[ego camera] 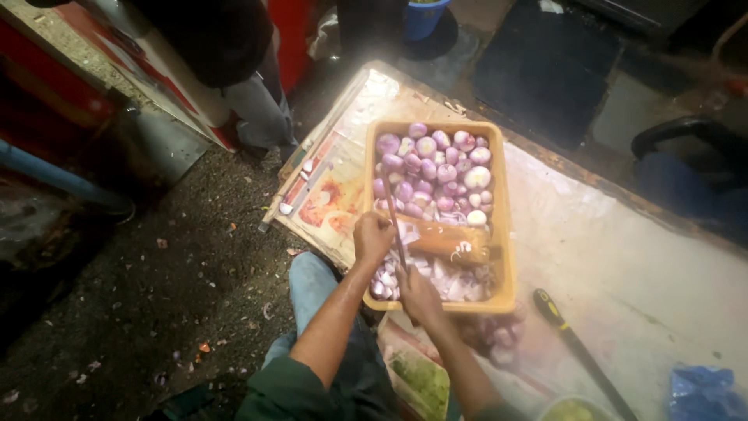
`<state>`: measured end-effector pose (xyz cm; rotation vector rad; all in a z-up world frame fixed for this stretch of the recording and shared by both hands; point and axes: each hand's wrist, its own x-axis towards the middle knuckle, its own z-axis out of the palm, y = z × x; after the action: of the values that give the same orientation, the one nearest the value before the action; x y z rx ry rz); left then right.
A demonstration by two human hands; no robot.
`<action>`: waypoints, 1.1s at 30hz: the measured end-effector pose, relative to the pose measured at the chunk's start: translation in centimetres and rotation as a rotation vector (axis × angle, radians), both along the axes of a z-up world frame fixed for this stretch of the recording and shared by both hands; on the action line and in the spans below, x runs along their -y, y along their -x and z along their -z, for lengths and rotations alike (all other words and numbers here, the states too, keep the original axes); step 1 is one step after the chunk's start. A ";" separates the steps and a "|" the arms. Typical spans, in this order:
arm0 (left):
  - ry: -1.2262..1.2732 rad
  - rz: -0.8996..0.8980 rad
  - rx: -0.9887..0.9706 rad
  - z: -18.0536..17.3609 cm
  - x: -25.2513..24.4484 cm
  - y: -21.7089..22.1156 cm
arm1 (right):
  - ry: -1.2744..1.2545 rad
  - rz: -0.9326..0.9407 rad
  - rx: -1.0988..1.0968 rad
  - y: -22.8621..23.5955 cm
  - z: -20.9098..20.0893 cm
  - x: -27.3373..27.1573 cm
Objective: The person is peeling whole onions by hand and then chopping them using a knife on a wooden block inside a plastic tray.
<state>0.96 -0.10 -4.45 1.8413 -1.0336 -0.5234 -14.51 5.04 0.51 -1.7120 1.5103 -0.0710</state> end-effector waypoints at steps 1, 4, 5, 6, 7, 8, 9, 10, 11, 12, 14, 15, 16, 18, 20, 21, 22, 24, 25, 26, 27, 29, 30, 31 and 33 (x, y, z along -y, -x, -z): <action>0.004 0.006 -0.003 -0.1 0.2 -0.2 | -0.018 0.002 -0.007 0.2 0.0 -0.7; 0.063 -0.028 -0.016 0.4 0.0 0.1 | 0.064 -0.009 -0.081 -0.4 1.5 -0.7; 0.032 -0.020 -0.028 0.7 -0.4 0.1 | 0.114 -0.016 -0.110 -1.1 2.2 -0.5; 0.016 -0.015 -0.039 0.9 0.0 0.0 | 0.139 -0.005 -0.085 -1.5 2.6 0.1; -0.001 -0.011 -0.051 1.0 0.1 0.2 | 0.164 0.006 -0.061 -1.9 2.7 0.7; 0.006 -0.011 -0.022 0.7 0.7 -0.4 | 0.205 0.021 -0.017 -3.1 2.5 1.9; 0.013 -0.012 0.006 0.5 1.0 -0.6 | 0.190 0.011 0.007 -3.7 2.1 2.8; 0.003 -0.016 0.014 0.6 0.5 0.0 | 0.158 -0.004 0.012 -2.8 1.6 2.7; 0.014 -0.009 0.009 0.6 0.5 0.2 | 0.126 -0.018 0.017 -2.0 1.1 2.5; 0.022 -0.005 0.008 0.5 0.4 0.0 | 0.085 -0.014 0.005 -1.4 0.7 1.9; 0.025 -0.004 -0.010 0.2 0.3 -0.3 | 0.008 -0.009 -0.018 -0.2 0.0 0.7; 0.019 -0.007 -0.027 0.0 0.3 -0.4 | 0.025 -0.019 -0.011 -0.2 -0.1 0.3; 0.006 -0.008 -0.051 0.0 0.0 -0.1 | 0.034 -0.026 -0.011 0.3 0.0 -0.6; 0.036 -0.022 -0.028 0.2 0.1 -0.1 | 0.047 -0.023 -0.053 0.1 0.9 -0.8; -0.002 -0.022 -0.051 0.4 -0.1 0.2 | 0.058 -0.006 -0.141 -1.8 2.0 0.3; -0.051 -0.017 -0.087 0.4 -0.5 0.4 | 0.046 0.013 -0.118 -1.9 1.9 0.1; -0.077 -0.009 -0.105 0.1 0.4 -0.3 | 0.057 0.035 -0.076 -2.8 1.7 1.1; -0.002 -0.021 -0.058 -0.2 0.2 -0.2 | 0.129 0.029 0.009 -3.2 0.9 2.1; 0.035 -0.027 -0.040 -0.2 0.3 0.0 | 0.191 0.002 0.053 -2.6 0.5 2.2; 0.009 -0.025 -0.051 -0.1 0.2 0.0 | 0.239 -0.033 0.093 -1.8 0.2 1.6; -0.016 -0.023 -0.062 0.0 0.2 0.0 | 0.177 -0.034 0.057 -1.0 -0.1 0.9; -0.025 -0.026 -0.053 -0.1 0.2 -0.4 | 0.057 -0.041 -0.011 -0.4 -0.9 0.1; -0.010 -0.026 -0.038 -0.1 0.1 -0.3 | -0.021 -0.016 -0.015 -0.3 -1.5 -0.2; 0.005 -0.027 -0.024 -0.1 0.2 -0.2 | -0.099 0.010 -0.019 -0.1 -2.0 -0.6; -0.056 -0.024 -0.104 0.0 -0.2 -0.2 | -0.152 0.054 -0.022 -1.1 -1.9 -1.0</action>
<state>1.12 0.10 -4.46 1.8526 -0.9349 -0.6326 -13.40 6.04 2.44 -1.5559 1.5380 0.0337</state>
